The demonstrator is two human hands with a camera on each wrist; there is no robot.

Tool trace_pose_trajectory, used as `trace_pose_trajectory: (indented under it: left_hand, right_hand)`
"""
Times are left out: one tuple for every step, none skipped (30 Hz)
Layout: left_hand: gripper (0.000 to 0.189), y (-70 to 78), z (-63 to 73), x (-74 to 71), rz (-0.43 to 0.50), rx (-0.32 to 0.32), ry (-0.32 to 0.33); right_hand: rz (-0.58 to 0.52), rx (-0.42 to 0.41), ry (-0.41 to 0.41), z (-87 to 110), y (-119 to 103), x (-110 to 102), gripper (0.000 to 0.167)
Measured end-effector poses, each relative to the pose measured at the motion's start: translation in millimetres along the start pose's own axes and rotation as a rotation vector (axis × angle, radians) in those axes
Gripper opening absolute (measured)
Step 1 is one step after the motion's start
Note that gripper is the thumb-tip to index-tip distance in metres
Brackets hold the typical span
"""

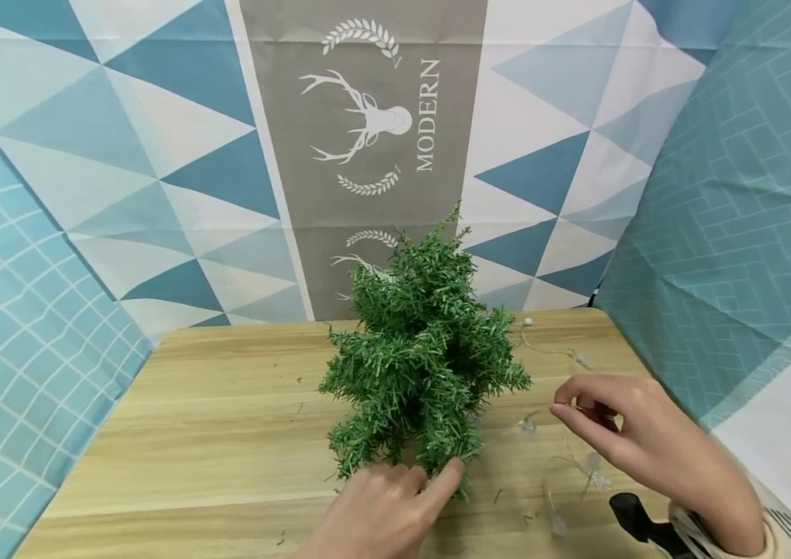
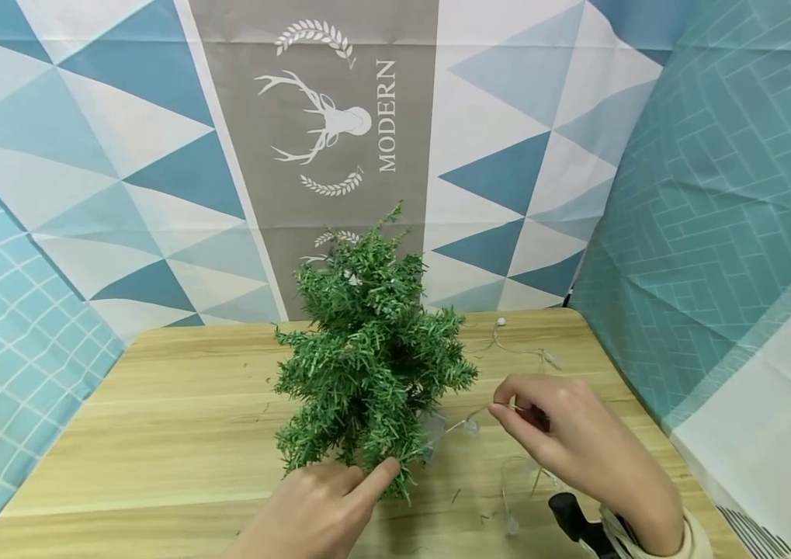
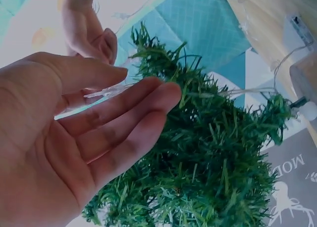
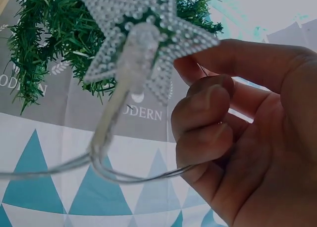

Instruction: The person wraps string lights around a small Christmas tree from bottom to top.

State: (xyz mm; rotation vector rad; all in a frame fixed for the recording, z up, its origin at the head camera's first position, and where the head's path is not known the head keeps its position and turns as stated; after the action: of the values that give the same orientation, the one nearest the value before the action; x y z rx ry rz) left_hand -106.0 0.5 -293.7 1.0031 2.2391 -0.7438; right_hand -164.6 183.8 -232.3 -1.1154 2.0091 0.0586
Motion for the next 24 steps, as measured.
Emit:
trace_pose_trajectory:
  left_hand:
    - [0.073, 0.6, 0.1, 0.4, -0.005, -0.001, 0.009]
    - [0.073, 1.0, 0.1, 0.8, -0.007, -0.002, 0.016]
    - [0.076, 1.4, 0.2, 1.1, -0.013, -0.003, 0.021]
    - [0.078, 1.7, 0.2, 1.4, -0.022, -0.005, 0.03]
    - [0.077, 1.2, 0.2, 1.8, -0.033, -0.012, 0.033]
    - [0.074, 0.7, 0.0, 2.8, -0.037, -0.023, 0.03]
    - [0.068, -0.2, -0.3, 4.4, -0.034, -0.037, 0.022]
    - [0.057, -1.6, -0.6, 6.0, -0.039, -0.055, 0.014]
    - [0.044, -3.0, -1.0, 8.0, -0.042, -0.074, 0.002]
    - [0.033, -4.8, -1.0, 9.9, -0.046, -0.095, -0.013]
    - [0.024, -6.4, -1.1, 11.7, -0.05, -0.115, -0.028]
    - [0.018, -7.5, -1.1, 13.1, -0.054, -0.131, -0.039]
    - [0.015, -8.7, -1.0, 14.1, -0.061, -0.146, -0.049]
    - [0.014, -9.6, -0.7, 15.0, -0.071, -0.157, -0.058]
    - [0.015, -10.2, -0.3, 15.8, -0.077, -0.165, -0.07]
    - [0.017, -10.6, 0.1, 16.3, -0.081, -0.17, -0.081]
    - [0.018, -11.0, 0.2, 16.6, -0.083, -0.176, -0.089]
    - [0.019, -11.3, 0.3, 16.6, -0.084, -0.18, -0.095]
    - [0.02, -11.4, 0.2, 16.5, -0.086, -0.182, -0.1]
    - [0.021, -11.4, 0.0, 16.1, -0.088, -0.182, -0.102]
    - [0.022, -11.4, -0.4, 15.2, -0.085, -0.183, -0.097]
    - [0.022, -11.0, -0.7, 13.7, -0.076, -0.181, -0.084]
    - [0.021, -10.2, -1.4, 11.7, -0.062, -0.176, -0.064]
    - [0.021, -8.9, -2.3, 8.8, -0.047, -0.165, -0.036]
  right_hand:
    - [0.009, 0.001, 0.003, -0.3, 0, 0, 0.036]
    - [0.022, 0.005, 0.01, -0.7, 0, -1, 0.036]
    - [0.035, 0.014, 0.019, -1.0, 1, -2, 0.036]
    - [0.055, 0.016, 0.032, -1.6, 2, -4, 0.036]
    - [0.075, 0.024, 0.047, -2.2, 3, -5, 0.035]
    - [0.095, 0.03, 0.068, -2.9, 4, -7, 0.034]
    - [0.114, 0.033, 0.093, -3.7, 5, -8, 0.033]
    - [0.128, 0.037, 0.121, -4.6, 7, -10, 0.031]
    - [0.14, 0.037, 0.15, -5.4, 8, -11, 0.03]
    - [0.153, 0.03, 0.179, -6.7, 9, -13, 0.029]
    - [0.155, 0.025, 0.21, -7.7, 10, -13, 0.027]
    - [0.16, 0.018, 0.238, -8.4, 10, -14, 0.026]
    - [0.158, 0.011, 0.265, -9.0, 11, -15, 0.025]
    - [0.153, 0.006, 0.29, -9.3, 11, -16, 0.024]
    - [0.15, 0.002, 0.312, -9.5, 12, -17, 0.021]
    - [0.149, -0.001, 0.332, -9.5, 12, -18, 0.016]
    - [0.141, -0.002, 0.35, -9.3, 12, -18, 0.014]
    - [0.141, -0.001, 0.362, -9.2, 12, -19, 0.012]
    - [0.136, 0.002, 0.37, -9.1, 12, -19, 0.011]
    - [0.134, 0.006, 0.373, -9.2, 12, -18, 0.009]
    - [0.133, 0.004, 0.372, -9.6, 12, -18, 0.008]
    - [0.13, -0.001, 0.366, -10.2, 11, -16, 0.008]
    - [0.124, -0.004, 0.355, -11.0, 10, -14, 0.009]
    - [0.121, -0.006, 0.342, -11.9, 9, -13, 0.008]
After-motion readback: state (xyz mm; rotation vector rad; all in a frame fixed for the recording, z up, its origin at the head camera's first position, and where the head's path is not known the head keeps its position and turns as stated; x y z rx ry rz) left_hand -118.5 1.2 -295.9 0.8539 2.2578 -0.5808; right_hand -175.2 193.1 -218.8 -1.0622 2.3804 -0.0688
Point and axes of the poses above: each hand's wrist, its own z-axis away from the middle knuckle, its own x-axis out of the palm, y = z × x, the point moved 10 cm from there along -z, towards the middle knuckle, and after that the axes turned 9 degrees about y, right-handed, at the moved point
